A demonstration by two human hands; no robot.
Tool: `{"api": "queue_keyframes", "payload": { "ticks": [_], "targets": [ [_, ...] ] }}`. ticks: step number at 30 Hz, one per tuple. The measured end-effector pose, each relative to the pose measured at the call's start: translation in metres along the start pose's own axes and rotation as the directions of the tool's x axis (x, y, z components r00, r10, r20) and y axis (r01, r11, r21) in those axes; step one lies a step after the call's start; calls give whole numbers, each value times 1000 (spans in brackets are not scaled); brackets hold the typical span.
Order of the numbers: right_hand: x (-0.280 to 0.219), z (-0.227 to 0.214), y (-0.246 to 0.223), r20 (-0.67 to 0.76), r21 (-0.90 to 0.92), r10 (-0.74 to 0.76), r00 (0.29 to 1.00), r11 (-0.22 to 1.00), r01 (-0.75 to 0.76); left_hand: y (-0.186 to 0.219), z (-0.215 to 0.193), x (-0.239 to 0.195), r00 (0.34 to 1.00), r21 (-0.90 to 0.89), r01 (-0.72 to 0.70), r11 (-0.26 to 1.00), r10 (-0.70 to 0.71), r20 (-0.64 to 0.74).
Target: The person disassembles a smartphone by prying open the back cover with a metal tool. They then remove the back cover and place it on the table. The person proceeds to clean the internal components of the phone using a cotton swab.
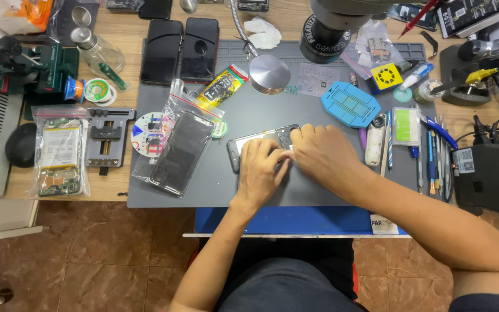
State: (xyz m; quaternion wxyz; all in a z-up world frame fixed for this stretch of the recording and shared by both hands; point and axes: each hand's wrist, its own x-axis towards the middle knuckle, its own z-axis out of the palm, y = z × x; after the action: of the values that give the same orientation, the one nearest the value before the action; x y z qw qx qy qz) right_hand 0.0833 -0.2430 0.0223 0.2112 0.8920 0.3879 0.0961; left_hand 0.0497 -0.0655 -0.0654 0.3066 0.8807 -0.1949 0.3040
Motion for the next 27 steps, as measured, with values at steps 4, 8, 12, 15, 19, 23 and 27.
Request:
{"api": "queue_keyframes", "payload": {
  "ticks": [4, 8, 12, 15, 19, 23, 27],
  "targets": [
    [5, -20, 3, -55, 212, -40, 998, 976, 51, -5, 7, -4, 1000, 25, 1, 1000, -1, -2],
    [3, -15, -1, -42, 162, -14, 999, 987, 21, 0, 1, -1, 1000, 16, -4, 1000, 4, -8],
    [3, -23, 0, -61, 179, -9, 998, 984, 20, 0, 2, -2, 1000, 37, -6, 999, 7, -13],
    [3, -7, 2, -51, 217, -19, 999, 976, 29, -1, 5, -3, 1000, 24, 0, 1000, 0, -6],
    [1, -20, 3, -83, 187, -2, 997, 982, 18, 3, -1, 0, 1000, 32, -6, 999, 6, -13],
    [0, -27, 5, -29, 260, -17, 999, 965, 24, 1, 2, -2, 1000, 59, -9, 998, 10, -14],
    [2, -18, 8, -3, 251, 1, 1000, 968, 0, -2, 10, -7, 1000, 73, -7, 997, 8, -18]
  ]
}}
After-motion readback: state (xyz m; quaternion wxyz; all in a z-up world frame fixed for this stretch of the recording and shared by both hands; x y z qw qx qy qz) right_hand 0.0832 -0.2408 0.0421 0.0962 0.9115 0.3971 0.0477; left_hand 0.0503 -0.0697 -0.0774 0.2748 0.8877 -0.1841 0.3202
